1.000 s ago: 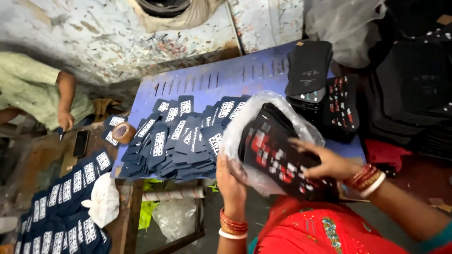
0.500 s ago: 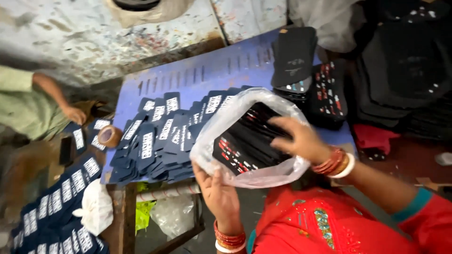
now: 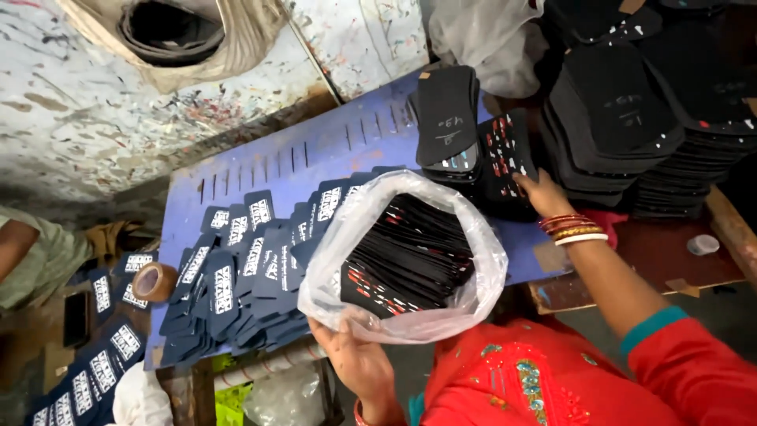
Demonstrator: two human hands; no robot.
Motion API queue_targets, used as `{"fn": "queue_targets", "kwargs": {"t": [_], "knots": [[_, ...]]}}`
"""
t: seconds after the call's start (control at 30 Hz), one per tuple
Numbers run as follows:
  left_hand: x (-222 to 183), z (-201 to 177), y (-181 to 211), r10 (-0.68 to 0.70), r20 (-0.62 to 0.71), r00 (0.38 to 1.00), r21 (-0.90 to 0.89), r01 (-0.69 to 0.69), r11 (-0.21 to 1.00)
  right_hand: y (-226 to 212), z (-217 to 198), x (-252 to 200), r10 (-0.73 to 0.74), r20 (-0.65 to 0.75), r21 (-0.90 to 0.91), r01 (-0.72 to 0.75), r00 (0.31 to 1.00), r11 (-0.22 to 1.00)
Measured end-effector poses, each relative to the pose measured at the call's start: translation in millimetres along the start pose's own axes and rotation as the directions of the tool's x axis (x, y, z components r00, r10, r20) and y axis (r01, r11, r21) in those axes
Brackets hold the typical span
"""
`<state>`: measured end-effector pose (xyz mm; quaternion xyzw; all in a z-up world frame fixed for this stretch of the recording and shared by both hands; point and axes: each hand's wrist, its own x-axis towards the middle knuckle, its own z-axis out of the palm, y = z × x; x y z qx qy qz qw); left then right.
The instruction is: The person picks up stacks of printed labels and places them into clear plastic bags by hand.
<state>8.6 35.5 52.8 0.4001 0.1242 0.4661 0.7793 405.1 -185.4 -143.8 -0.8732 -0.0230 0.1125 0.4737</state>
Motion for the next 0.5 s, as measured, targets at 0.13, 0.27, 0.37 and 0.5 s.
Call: {"fn": "queue_targets", "kwargs": {"t": [0.13,0.27,0.37,0.5], "knots": [[-4,-2,5,-0.066,-0.103,0.993,0.019,0.068,0.997,16,-1,32,-0.048,0.186,0.088,0.032,0.981,0.996],[-18,-31,4,-0.121,-0.057,0.991,0.071,0.125,0.990,-5,-5,26,0.128,0.209,0.055,-0.142,0.969,0.988],[-27,-51,-3,-0.086,0.029,0.996,0.078,0.084,0.993,-19,-5,12,0.096,0.094,0.004,-0.097,0.991,0.995],[-30,-45,-2,-0.042,0.013,0.999,0.177,0.039,0.984,19,7,40,0.079,0.111,-0.002,-0.079,0.991,0.997]]}}
